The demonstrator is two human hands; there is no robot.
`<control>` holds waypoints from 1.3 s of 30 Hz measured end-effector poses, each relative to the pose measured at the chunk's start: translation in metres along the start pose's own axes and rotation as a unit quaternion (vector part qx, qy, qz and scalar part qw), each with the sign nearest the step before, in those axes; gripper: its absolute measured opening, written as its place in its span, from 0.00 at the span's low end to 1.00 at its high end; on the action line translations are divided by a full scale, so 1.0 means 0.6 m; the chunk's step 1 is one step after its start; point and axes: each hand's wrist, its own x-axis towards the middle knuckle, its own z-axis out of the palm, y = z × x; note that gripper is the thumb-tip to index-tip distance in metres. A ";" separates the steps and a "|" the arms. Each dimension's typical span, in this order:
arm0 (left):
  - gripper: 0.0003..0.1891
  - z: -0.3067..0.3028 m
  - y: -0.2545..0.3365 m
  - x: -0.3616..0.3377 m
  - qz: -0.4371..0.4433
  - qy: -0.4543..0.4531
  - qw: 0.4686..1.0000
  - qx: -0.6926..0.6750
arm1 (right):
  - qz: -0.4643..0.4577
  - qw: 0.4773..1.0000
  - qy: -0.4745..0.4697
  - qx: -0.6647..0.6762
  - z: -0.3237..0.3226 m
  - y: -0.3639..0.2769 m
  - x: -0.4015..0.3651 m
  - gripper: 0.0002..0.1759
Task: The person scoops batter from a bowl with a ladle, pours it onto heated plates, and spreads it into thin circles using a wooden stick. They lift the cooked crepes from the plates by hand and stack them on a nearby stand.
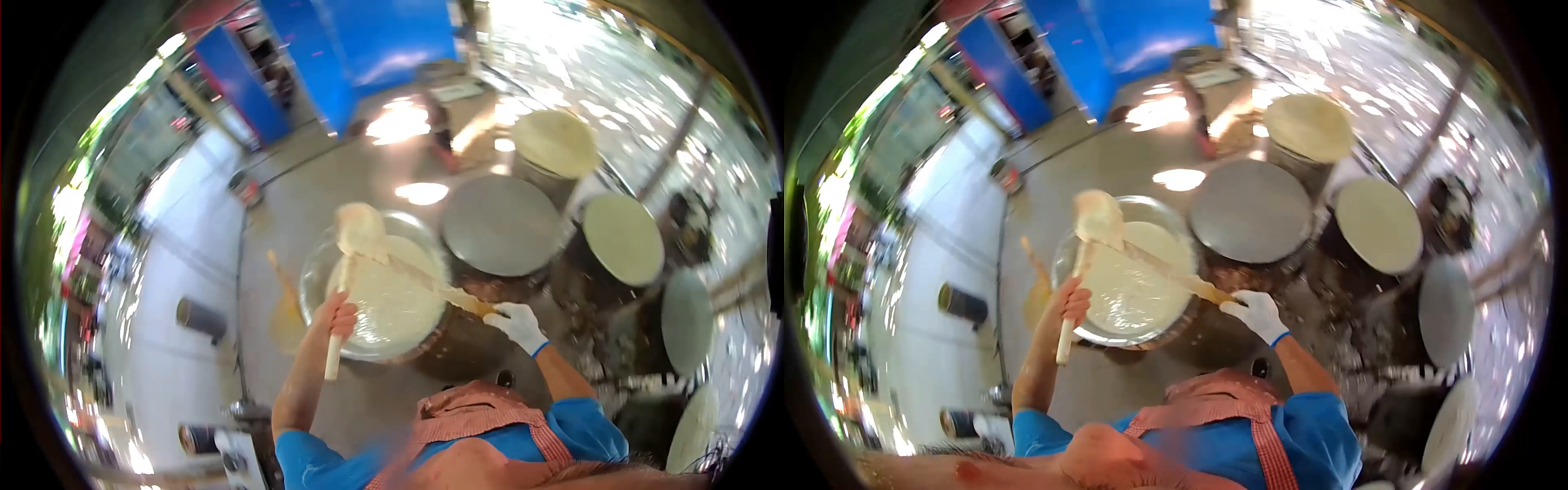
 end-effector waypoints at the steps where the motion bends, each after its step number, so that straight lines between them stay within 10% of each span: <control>1: 0.21 0.030 -0.022 0.008 0.042 0.024 0.995 0.083 | 0.055 0.998 -0.012 0.036 -0.025 -0.004 -0.035 0.20; 5: 0.22 0.076 -0.116 0.111 -0.076 -0.085 0.986 0.125 | 0.222 0.956 0.007 0.193 -0.072 0.007 -0.131 0.24; 8: 0.17 0.127 -0.219 0.176 -0.301 -0.010 0.941 -0.154 | 0.227 0.973 0.016 0.043 -0.079 0.097 -0.278 0.27; 12: 0.05 0.192 -0.447 0.279 -0.377 -0.053 0.912 -0.155 | 0.162 0.978 0.000 -0.129 -0.124 0.215 -0.547 0.23; 14: 0.08 0.262 -0.559 0.338 -0.493 -0.077 0.844 -0.197 | 0.401 0.907 0.124 -0.025 -0.176 0.190 -0.656 0.22; 19: 0.10 0.547 -0.799 0.381 -0.551 -0.193 0.811 -0.042 | 0.453 0.787 0.362 -0.209 -0.272 0.202 -0.899 0.15; 20: 0.19 0.597 -0.838 0.399 -0.518 -0.252 0.817 0.016 | 0.481 0.743 0.410 -0.220 -0.297 0.205 -0.921 0.16; 24: 0.07 0.787 -0.996 0.510 -0.336 -0.349 0.802 0.350 | 0.446 0.611 0.598 -0.265 -0.401 0.261 -0.934 0.23; 27: 0.17 0.925 -1.071 0.493 -0.254 -0.363 0.758 0.479 | 0.325 0.663 0.590 -0.327 -0.494 0.293 -0.876 0.32; 31: 0.30 0.946 -1.221 0.605 -0.119 -0.345 0.752 0.549 | 0.471 0.666 0.500 -0.290 -0.559 0.403 -0.767 0.18; 33: 0.34 0.952 -1.257 0.650 0.056 -0.325 0.696 0.637 | 0.535 0.662 0.483 -0.207 -0.582 0.409 -0.760 0.17; 36: 0.36 0.919 -1.257 0.752 0.459 -0.373 0.410 0.694 | 0.444 0.667 0.594 -0.070 -0.581 0.434 -0.799 0.19; 38: 0.36 0.950 -1.226 0.714 0.413 -0.377 0.382 0.736 | 0.296 0.580 0.717 0.249 -0.599 0.396 -0.733 0.18; 39: 0.36 0.958 -1.232 0.717 0.427 -0.391 0.384 0.719 | 0.231 0.574 0.766 0.174 -0.588 0.477 -0.711 0.17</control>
